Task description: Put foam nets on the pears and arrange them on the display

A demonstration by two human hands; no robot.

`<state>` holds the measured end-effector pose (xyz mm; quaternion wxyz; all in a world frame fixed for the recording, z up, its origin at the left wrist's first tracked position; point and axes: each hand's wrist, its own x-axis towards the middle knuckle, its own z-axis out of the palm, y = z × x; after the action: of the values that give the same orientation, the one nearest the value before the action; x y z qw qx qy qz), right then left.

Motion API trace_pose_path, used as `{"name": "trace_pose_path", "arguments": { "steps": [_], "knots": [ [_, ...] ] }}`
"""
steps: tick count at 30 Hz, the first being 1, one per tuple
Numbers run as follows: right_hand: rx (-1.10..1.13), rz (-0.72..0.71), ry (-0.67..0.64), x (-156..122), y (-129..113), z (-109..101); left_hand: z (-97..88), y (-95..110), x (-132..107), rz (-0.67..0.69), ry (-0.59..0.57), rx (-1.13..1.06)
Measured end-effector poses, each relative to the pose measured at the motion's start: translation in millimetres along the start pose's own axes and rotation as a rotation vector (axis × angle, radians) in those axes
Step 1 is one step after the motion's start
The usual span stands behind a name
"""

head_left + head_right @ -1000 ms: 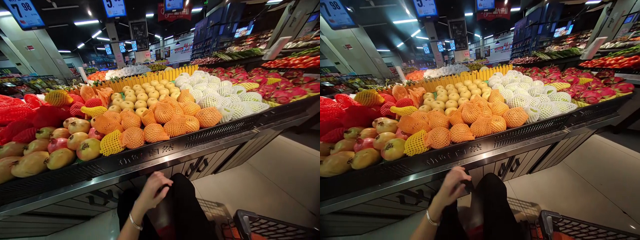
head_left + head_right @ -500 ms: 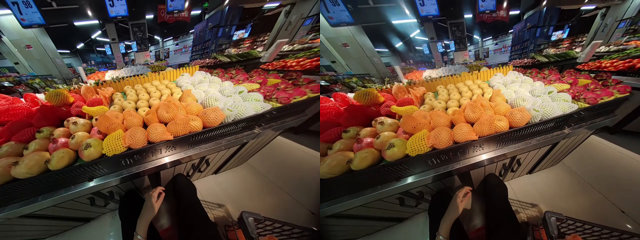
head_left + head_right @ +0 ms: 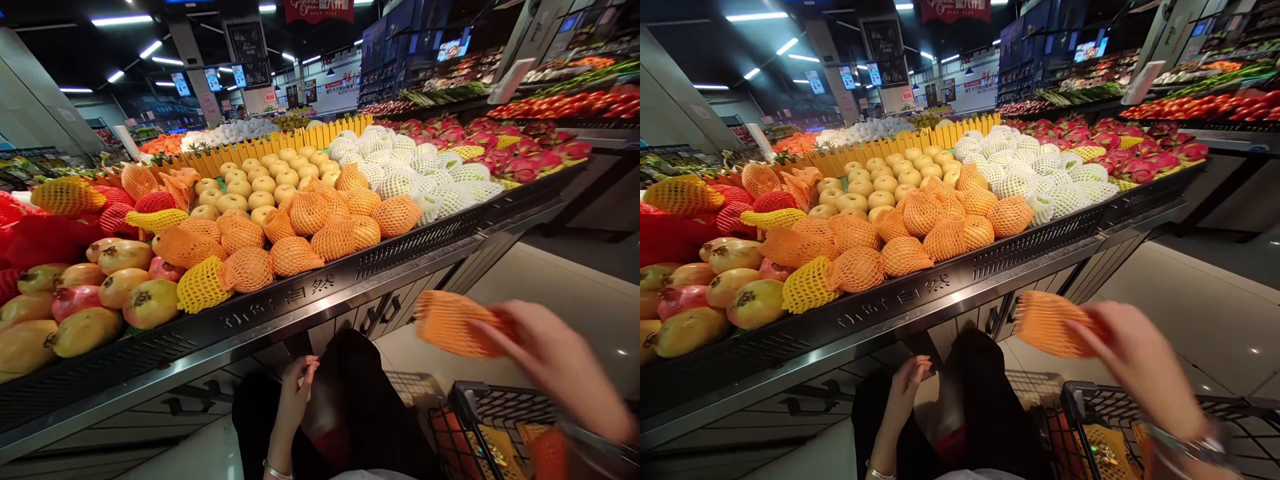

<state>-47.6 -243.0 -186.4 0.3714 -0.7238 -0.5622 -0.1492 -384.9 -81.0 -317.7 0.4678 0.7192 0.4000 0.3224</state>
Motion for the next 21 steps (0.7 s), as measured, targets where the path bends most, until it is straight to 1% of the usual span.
{"name": "trace_pose_path", "arguments": {
  "steps": [3, 4, 6, 7, 8, 10, 12, 13, 14, 16, 18, 19, 20, 21],
  "knots": [
    [0.217, -0.220, -0.149, 24.3, -36.9, 64.1, 1.9, 11.7, -4.8, 0.138, 0.193, -0.141],
    [0.285, -0.288, -0.167, 28.2, -52.1, 86.1, 2.0, 15.0, -6.8, 0.206, 0.260, -0.168],
    [0.385, -0.366, -0.179, 26.5, -80.0, 124.5, 2.4, 21.5, -10.1, 0.323, 0.348, -0.163],
    [0.425, -0.387, -0.176, 21.4, -90.8, 139.5, 3.1, 24.6, -11.1, 0.341, 0.371, -0.143],
    [0.463, -0.400, -0.171, 14.3, -98.6, 151.3, 4.3, 27.4, -11.2, 0.319, 0.394, -0.127],
    [0.561, -0.420, -0.162, -2.1, -105.3, 166.3, 7.3, 31.3, -9.1, 0.188, 0.440, -0.131],
    [0.688, -0.420, -0.193, -15.4, -103.1, 173.2, 9.9, 32.1, -4.8, 0.049, 0.482, -0.168],
    [0.750, -0.389, -0.220, -19.7, -100.2, 175.1, 10.5, 31.5, -2.4, 0.006, 0.504, -0.190],
    [0.807, -0.326, -0.254, -22.2, -97.0, 176.7, 10.7, 30.6, -0.4, -0.019, 0.529, -0.211],
    [0.914, -0.132, -0.336, -23.1, -91.3, 180.2, 10.2, 28.2, 2.2, -0.020, 0.617, -0.231],
    [1.035, 0.048, -0.442, -21.1, -87.2, 184.8, 10.7, 24.9, 2.2, 0.031, 0.710, -0.195],
    [1.089, 0.106, -0.485, -19.7, -85.5, 187.2, 11.7, 22.7, 1.4, 0.070, 0.725, -0.154],
    [1.125, 0.142, -0.497, -18.4, -83.6, 189.4, 13.2, 20.2, 0.2, 0.116, 0.713, -0.108],
    [1.131, 0.164, -0.472, -16.9, -81.3, 191.1, 14.9, 17.5, -1.2, 0.163, 0.691, -0.073]
  ]
}}
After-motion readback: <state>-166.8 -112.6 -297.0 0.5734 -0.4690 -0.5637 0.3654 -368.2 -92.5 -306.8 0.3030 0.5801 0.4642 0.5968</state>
